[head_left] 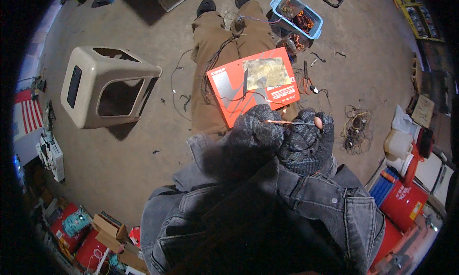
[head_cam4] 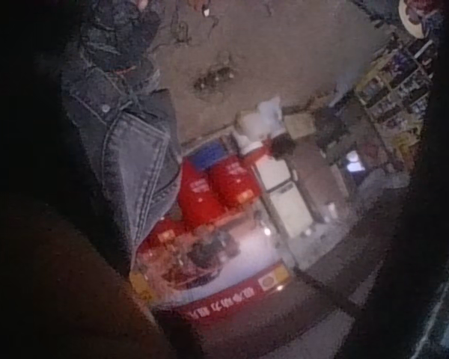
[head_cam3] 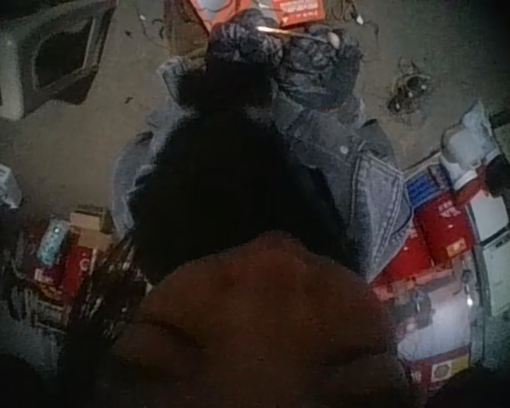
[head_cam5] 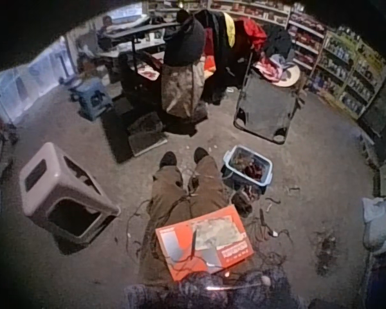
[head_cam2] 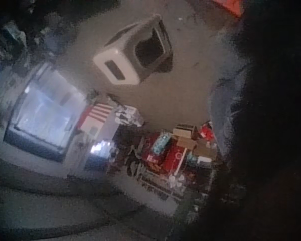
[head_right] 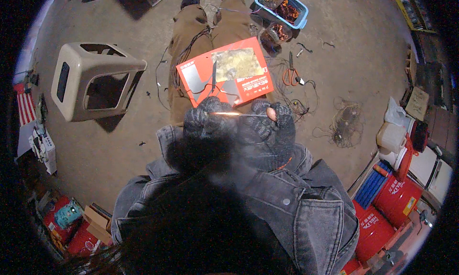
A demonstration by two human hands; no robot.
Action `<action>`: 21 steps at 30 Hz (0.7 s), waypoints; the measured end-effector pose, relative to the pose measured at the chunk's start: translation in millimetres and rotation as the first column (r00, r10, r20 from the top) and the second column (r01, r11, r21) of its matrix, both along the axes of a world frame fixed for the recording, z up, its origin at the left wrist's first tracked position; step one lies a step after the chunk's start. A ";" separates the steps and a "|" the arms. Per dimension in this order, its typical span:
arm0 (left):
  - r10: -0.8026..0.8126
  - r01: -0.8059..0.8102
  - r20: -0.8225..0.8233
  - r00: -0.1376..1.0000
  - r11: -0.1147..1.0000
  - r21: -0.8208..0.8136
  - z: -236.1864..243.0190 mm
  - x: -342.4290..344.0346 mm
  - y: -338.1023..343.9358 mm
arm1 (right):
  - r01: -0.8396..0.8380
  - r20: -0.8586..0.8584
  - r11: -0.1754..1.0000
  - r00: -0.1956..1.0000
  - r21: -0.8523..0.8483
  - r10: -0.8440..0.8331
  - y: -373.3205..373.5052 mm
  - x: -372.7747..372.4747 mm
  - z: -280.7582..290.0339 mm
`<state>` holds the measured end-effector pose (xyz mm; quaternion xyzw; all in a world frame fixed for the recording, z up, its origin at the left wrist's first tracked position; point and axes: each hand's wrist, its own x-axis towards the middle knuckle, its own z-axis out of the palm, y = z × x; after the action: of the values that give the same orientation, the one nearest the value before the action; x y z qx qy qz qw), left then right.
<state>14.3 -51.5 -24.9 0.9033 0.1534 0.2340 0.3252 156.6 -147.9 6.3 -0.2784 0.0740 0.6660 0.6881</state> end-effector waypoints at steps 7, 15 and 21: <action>0.016 -0.016 -0.011 1.000 1.000 0.005 -5.4 -2.4 0.4 | -0.020 0.095 0.996 0.995 0.084 0.012 -2.7 5.3 -5.7; 0.037 -0.039 -0.034 0.999 0.997 -0.072 -7.3 -4.0 1.6 | -0.033 0.439 0.970 0.895 0.241 -0.079 9.0 16.6 -5.6; 0.093 -0.140 -0.134 0.987 0.905 -0.402 6.5 -12.0 -2.3 | 0.174 0.527 0.985 0.837 0.002 -0.149 10.4 18.9 5.4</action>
<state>2.3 -53.8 -18.4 0.8159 0.2705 0.1647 0.4837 175.5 -137.5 11.6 -0.4582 -0.0783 0.5025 0.7290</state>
